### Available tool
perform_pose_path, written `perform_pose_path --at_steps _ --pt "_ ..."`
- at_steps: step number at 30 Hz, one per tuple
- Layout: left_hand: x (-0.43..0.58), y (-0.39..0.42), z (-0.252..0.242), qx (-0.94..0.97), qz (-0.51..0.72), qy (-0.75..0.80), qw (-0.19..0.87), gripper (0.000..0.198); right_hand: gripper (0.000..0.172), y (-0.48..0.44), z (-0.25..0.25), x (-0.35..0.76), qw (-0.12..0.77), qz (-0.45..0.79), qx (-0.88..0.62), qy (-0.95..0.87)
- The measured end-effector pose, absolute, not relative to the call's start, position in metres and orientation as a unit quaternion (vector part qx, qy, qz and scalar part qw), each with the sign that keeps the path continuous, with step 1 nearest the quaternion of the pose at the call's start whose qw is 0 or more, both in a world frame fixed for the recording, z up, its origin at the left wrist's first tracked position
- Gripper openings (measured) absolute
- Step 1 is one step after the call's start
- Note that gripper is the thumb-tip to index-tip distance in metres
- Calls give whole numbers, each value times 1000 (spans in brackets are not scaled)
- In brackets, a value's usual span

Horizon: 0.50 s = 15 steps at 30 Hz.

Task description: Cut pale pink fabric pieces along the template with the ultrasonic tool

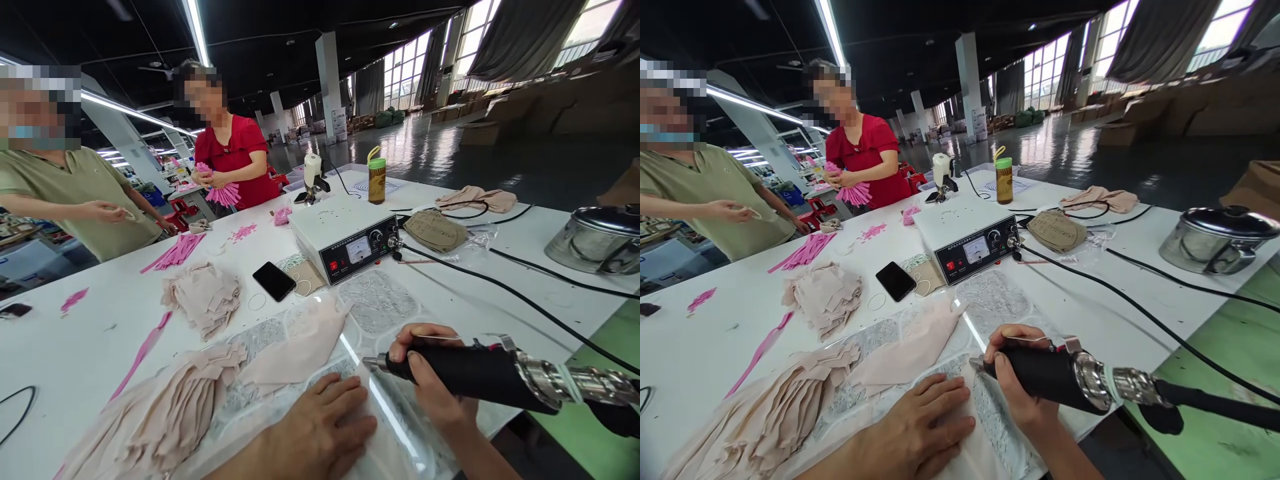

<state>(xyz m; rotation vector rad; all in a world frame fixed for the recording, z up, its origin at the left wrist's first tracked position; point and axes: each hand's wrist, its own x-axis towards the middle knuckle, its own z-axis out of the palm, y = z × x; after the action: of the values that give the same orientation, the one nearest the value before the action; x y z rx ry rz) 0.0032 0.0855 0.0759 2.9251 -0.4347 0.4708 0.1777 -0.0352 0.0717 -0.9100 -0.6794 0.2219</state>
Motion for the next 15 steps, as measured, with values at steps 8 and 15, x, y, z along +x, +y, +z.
perform_pose_path --at_steps 8,15 --pt "7 92 76 975 116 -174 72 30 11 -38 71 178 841 106 -430 -309" --pt "12 96 80 975 96 -190 70 30 12 -38 76 177 848 97 -434 -287"
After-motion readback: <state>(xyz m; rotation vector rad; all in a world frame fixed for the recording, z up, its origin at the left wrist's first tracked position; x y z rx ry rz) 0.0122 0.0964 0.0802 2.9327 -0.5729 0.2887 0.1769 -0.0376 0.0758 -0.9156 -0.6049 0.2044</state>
